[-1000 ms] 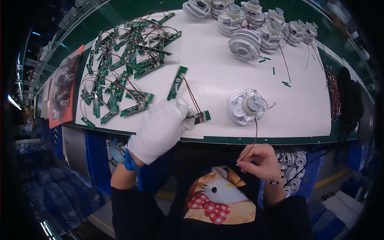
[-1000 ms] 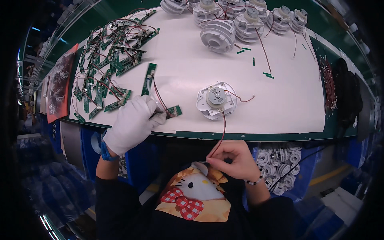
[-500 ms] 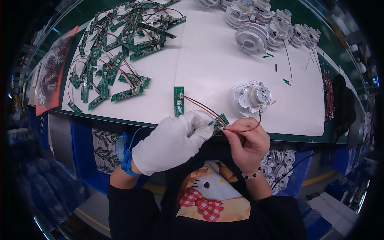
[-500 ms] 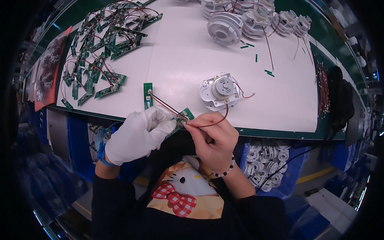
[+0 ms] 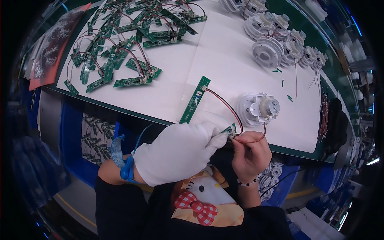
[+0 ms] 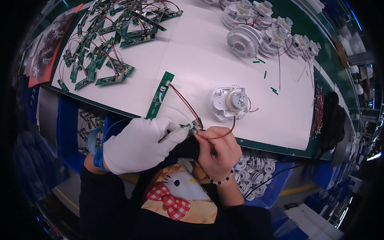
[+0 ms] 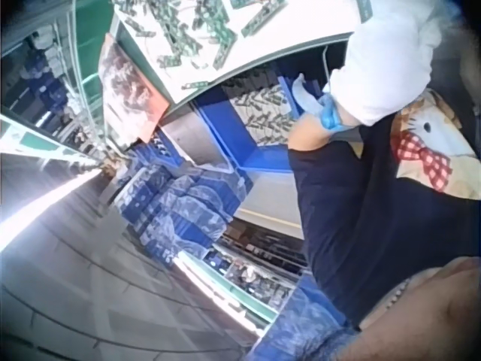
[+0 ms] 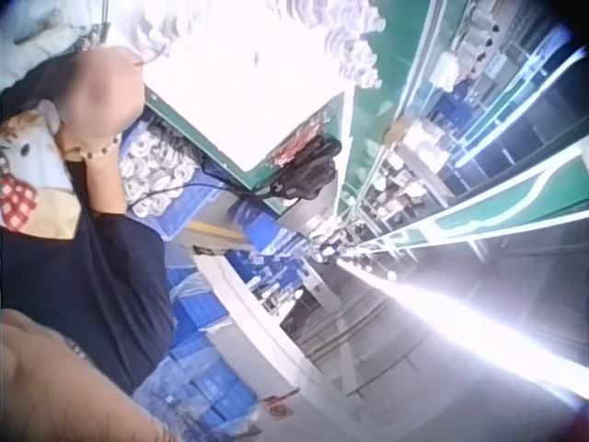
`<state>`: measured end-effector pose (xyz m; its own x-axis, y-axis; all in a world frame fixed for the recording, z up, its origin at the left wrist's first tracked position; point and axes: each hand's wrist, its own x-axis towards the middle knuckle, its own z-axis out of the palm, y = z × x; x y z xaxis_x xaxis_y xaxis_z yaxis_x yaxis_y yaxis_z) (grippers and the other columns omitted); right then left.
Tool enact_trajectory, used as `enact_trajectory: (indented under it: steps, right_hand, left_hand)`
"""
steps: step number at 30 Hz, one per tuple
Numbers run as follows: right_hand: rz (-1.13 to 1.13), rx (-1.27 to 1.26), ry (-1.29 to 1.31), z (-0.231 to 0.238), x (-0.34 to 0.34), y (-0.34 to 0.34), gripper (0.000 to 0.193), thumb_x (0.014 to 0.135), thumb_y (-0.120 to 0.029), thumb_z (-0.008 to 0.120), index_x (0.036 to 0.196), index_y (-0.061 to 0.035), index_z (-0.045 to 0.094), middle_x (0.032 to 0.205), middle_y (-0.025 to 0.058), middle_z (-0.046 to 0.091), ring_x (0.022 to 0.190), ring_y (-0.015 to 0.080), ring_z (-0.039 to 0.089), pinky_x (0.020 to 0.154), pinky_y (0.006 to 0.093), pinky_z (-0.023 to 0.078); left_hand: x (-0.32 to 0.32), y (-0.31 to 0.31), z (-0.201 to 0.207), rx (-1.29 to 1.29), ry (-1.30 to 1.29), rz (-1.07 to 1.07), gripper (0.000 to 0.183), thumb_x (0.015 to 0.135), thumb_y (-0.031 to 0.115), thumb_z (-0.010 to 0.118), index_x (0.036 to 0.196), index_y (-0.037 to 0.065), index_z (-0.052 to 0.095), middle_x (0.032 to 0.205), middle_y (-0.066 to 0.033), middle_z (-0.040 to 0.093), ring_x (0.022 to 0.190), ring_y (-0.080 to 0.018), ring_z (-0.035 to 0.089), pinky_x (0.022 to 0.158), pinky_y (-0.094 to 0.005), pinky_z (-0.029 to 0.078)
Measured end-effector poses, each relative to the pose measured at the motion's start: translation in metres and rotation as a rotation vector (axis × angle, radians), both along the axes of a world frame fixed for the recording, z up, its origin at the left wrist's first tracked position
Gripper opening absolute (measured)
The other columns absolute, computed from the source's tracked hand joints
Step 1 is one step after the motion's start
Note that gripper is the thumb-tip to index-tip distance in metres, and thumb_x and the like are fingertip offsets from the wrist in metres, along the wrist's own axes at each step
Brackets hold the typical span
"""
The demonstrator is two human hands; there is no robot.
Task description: The person assembles small electronic components on a factory workbench. They pick up white plastic motor housings and green circuit boards, connect wires between them, and place the assembled units on the table. The person also retrieves a tray of circuit boards from a blue bin and organizes them on the workspace.
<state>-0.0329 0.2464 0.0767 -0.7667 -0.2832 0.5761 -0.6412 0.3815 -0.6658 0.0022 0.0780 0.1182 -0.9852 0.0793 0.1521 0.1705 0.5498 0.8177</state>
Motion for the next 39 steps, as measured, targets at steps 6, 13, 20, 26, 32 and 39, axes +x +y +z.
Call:
enact_trajectory:
  steps: [6, 13, 20, 26, 32, 39]
  right_hand:
    - [0.073, 0.108, 0.070, 0.004, 0.000, 0.004, 0.018, 0.058, 0.004, 0.070, 0.071, -0.0035, 0.061, 0.067, 0.0073, 0.056, 0.053, 0.0185, 0.055, 0.046, 0.0236, 0.042]
    - [0.107, 0.117, 0.161, 0.002, -0.004, 0.011, 0.022, 0.054, 0.005, 0.070, 0.072, -0.0055, 0.062, 0.066, 0.0053, 0.056, 0.051, 0.0163, 0.054, 0.044, 0.0236, 0.042]
    - [0.047, 0.034, 0.075, 0.004, -0.001, 0.011, 0.021, 0.056, 0.009, 0.070, 0.071, -0.0045, 0.063, 0.065, 0.0063, 0.058, 0.052, 0.0146, 0.055, 0.045, 0.0216, 0.042]
    - [0.177, -0.473, -0.308, -0.016, 0.008, 0.014, 0.033, 0.059, 0.009, 0.072, 0.088, 0.0030, 0.058, 0.073, 0.0108, 0.060, 0.057, 0.0108, 0.057, 0.049, 0.0185, 0.044]
    - [0.366, -0.774, -1.100, 0.003, 0.020, 0.020, 0.044, 0.078, 0.004, 0.054, 0.118, 0.0100, 0.037, 0.092, 0.0197, 0.060, 0.048, 0.0140, 0.057, 0.046, 0.0212, 0.046]
    - [0.429, -0.844, -1.027, -0.007, 0.024, 0.018, 0.036, 0.080, 0.005, 0.044, 0.115, 0.0129, 0.041, 0.098, 0.0211, 0.059, 0.045, 0.0160, 0.056, 0.038, 0.0222, 0.044]
  left_hand:
    - [0.004, -0.004, -0.004, -0.053, -0.062, -0.079, 0.016, 0.083, 0.019, 0.056, 0.079, 0.003, 0.058, 0.053, -0.0120, 0.053, 0.047, -0.0271, 0.054, 0.043, -0.0327, 0.042]
    - [0.004, -0.006, 0.005, 0.012, -0.211, -0.144, 0.017, 0.084, 0.021, 0.056, 0.082, 0.004, 0.057, 0.058, -0.0115, 0.055, 0.052, -0.0268, 0.056, 0.046, -0.0321, 0.043]
    - [0.002, -0.002, 0.006, 0.131, -0.274, -0.116, 0.015, 0.083, 0.019, 0.056, 0.085, 0.004, 0.058, 0.063, -0.0106, 0.058, 0.055, -0.0245, 0.058, 0.049, -0.0296, 0.045]
    - [0.003, 0.006, -0.003, 0.134, -0.160, -0.059, 0.013, 0.082, 0.015, 0.057, 0.085, 0.002, 0.059, 0.062, -0.0101, 0.057, 0.054, -0.0199, 0.058, 0.050, -0.0275, 0.044]
    - [0.007, 0.005, 0.001, 0.131, -0.228, -0.035, 0.012, 0.082, 0.014, 0.058, 0.086, 0.003, 0.059, 0.064, -0.0106, 0.059, 0.056, -0.0214, 0.059, 0.051, -0.0274, 0.045]
    - [0.011, 0.008, 0.004, -0.003, -0.152, -0.073, 0.010, 0.080, 0.010, 0.059, 0.087, 0.004, 0.058, 0.069, -0.0116, 0.062, 0.059, -0.0244, 0.061, 0.051, -0.0279, 0.048]
